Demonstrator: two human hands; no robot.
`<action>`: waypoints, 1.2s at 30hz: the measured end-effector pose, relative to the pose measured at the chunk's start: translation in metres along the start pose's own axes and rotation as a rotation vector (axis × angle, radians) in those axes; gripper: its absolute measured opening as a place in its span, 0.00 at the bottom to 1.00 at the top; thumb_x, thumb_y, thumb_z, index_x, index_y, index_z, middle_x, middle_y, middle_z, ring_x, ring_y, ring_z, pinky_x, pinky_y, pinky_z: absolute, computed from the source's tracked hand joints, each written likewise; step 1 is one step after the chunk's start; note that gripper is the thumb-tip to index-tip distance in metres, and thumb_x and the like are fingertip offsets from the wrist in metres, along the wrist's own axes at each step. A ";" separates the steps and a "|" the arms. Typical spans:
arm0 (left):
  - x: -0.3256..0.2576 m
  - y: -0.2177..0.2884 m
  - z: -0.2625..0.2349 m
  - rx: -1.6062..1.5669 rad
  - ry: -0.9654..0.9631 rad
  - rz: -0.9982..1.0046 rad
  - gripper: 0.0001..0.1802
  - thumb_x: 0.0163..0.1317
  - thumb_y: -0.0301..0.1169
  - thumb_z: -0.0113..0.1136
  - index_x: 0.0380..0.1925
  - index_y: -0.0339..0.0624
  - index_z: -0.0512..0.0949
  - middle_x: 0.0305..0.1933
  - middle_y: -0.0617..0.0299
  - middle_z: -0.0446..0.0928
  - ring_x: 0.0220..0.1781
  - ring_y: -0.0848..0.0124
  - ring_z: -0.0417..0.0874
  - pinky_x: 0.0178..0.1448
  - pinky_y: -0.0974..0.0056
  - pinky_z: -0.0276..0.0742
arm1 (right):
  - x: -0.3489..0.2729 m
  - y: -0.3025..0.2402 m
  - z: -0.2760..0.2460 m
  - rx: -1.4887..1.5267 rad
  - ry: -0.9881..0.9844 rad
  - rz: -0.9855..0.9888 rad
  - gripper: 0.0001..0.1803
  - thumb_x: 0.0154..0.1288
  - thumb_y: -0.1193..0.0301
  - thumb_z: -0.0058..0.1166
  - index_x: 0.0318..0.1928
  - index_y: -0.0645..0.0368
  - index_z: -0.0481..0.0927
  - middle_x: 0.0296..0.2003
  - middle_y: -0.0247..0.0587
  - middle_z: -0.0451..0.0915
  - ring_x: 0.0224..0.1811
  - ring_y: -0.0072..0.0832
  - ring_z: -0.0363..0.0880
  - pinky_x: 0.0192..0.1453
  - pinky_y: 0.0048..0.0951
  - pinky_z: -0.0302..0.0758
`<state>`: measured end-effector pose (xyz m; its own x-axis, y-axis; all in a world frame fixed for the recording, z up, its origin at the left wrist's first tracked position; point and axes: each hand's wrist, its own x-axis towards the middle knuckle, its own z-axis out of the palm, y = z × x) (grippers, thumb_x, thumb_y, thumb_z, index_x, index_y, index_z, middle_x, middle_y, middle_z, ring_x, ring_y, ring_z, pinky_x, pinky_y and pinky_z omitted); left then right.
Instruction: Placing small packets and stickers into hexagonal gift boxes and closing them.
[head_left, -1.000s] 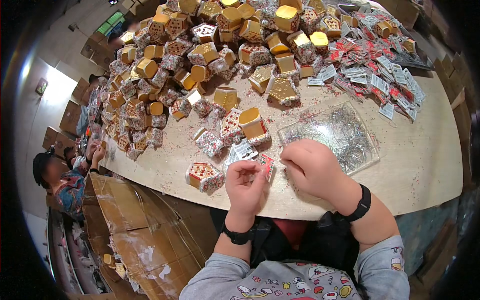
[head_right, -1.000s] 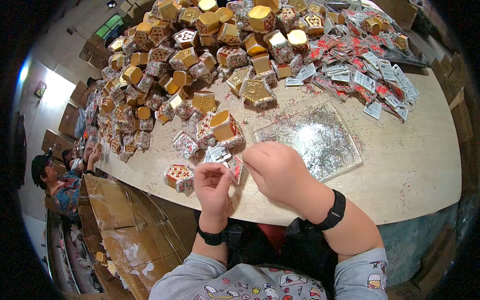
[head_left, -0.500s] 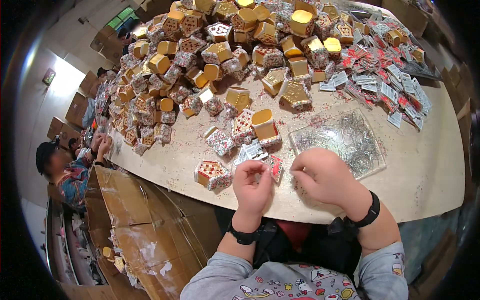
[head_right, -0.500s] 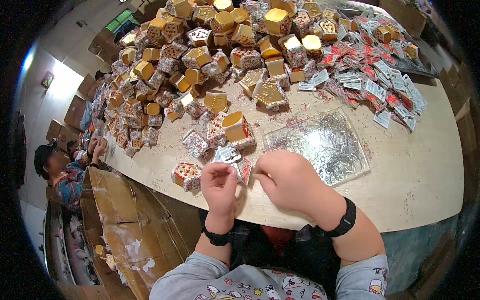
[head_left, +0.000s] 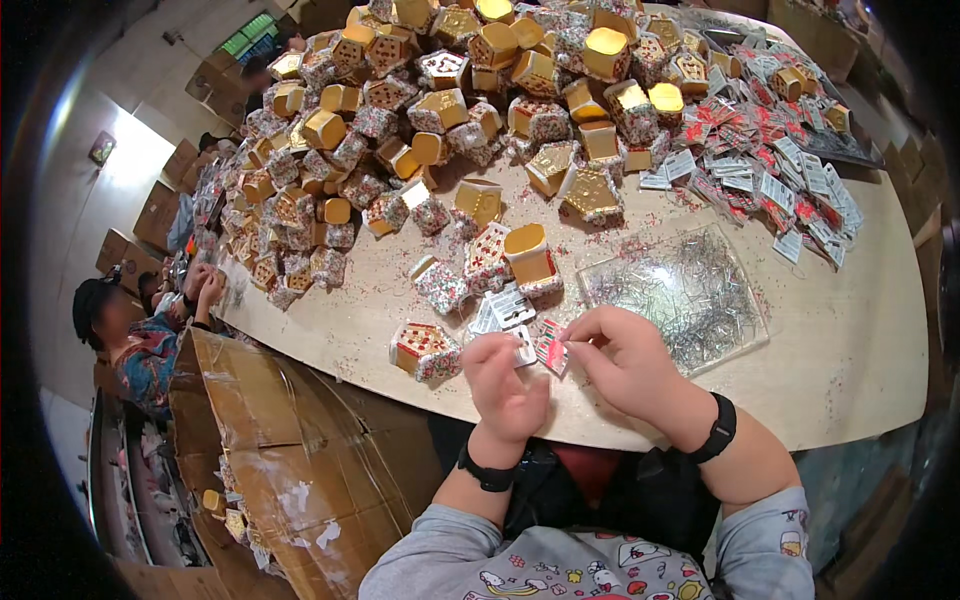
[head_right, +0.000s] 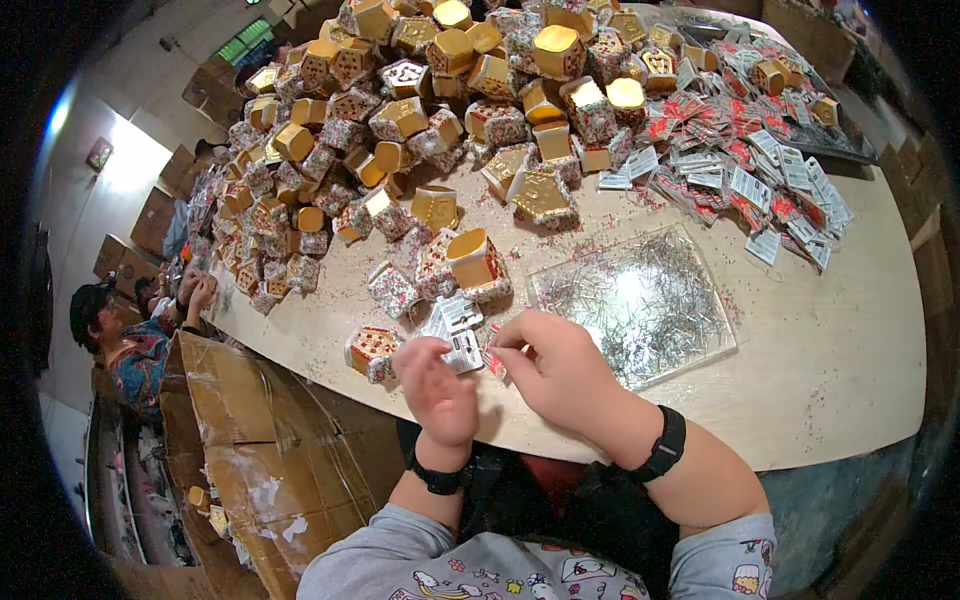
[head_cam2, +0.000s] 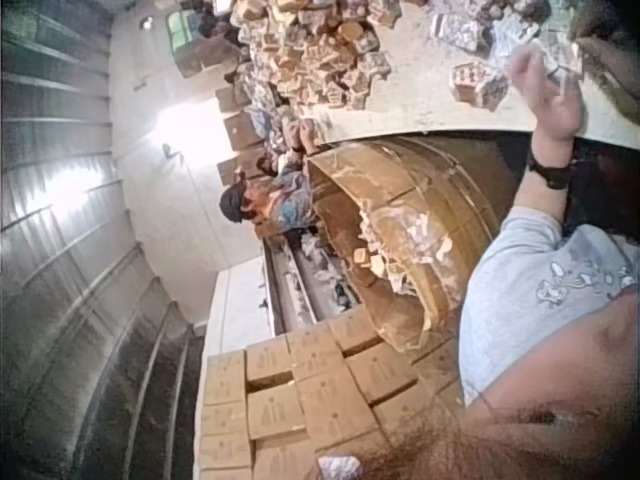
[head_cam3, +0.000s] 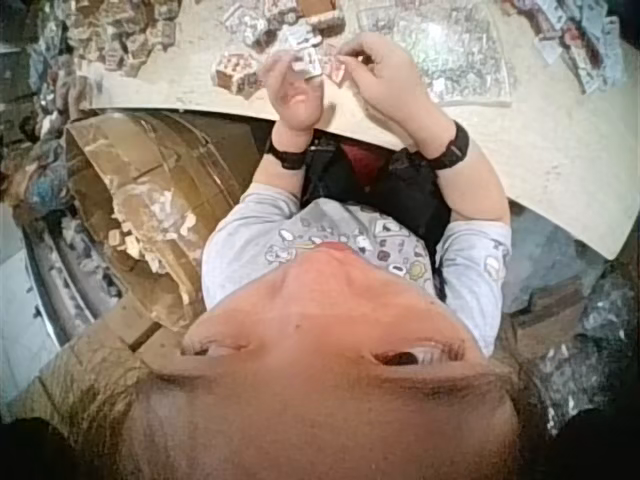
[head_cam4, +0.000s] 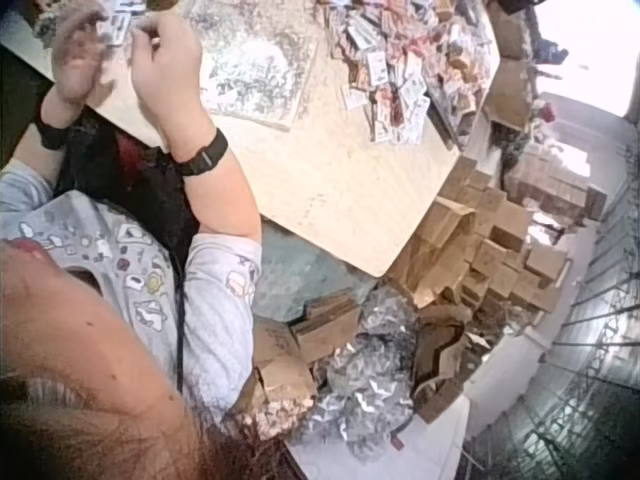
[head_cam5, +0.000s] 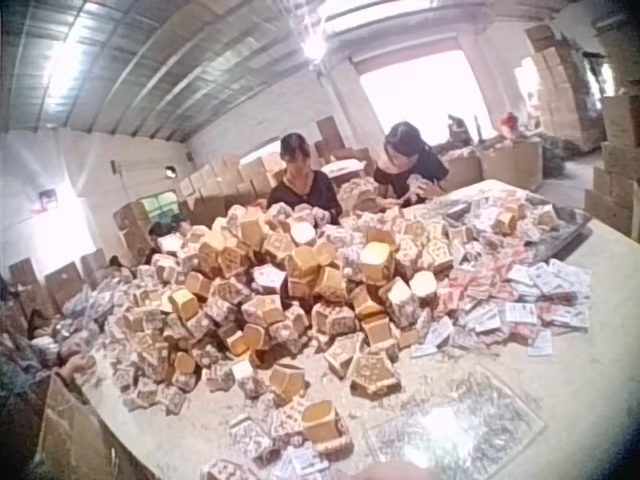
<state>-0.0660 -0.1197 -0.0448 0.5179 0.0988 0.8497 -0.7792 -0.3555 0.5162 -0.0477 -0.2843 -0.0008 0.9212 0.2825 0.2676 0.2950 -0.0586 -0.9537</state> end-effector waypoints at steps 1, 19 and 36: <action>-0.002 -0.001 0.000 -0.098 0.039 -0.111 0.26 0.55 0.26 0.63 0.54 0.40 0.68 0.49 0.55 0.68 0.47 0.66 0.70 0.51 0.64 0.69 | -0.001 0.002 0.001 0.064 0.005 0.032 0.03 0.60 0.76 0.57 0.34 0.63 0.78 0.30 0.42 0.79 0.31 0.27 0.78 0.35 0.27 0.74; 0.008 -0.003 -0.011 -0.848 -0.064 -1.045 0.13 0.61 0.20 0.57 0.47 0.34 0.73 0.37 0.62 0.72 0.38 0.76 0.74 0.44 0.73 0.72 | 0.001 0.008 0.000 0.344 -0.089 0.183 0.06 0.61 0.80 0.54 0.39 0.63 0.78 0.33 0.37 0.80 0.33 0.18 0.76 0.38 0.22 0.73; 0.016 0.011 -0.007 -0.010 -0.231 -0.046 0.09 0.52 0.20 0.65 0.35 0.40 0.81 0.32 0.60 0.73 0.32 0.69 0.74 0.36 0.68 0.69 | 0.005 -0.002 -0.003 0.556 -0.200 0.526 0.08 0.66 0.77 0.51 0.43 0.66 0.79 0.29 0.37 0.79 0.28 0.20 0.77 0.32 0.22 0.76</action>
<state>-0.0684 -0.1152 -0.0249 0.6192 -0.1005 0.7787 -0.7556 -0.3461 0.5562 -0.0423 -0.2859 0.0028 0.8258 0.5204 -0.2173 -0.3857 0.2400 -0.8909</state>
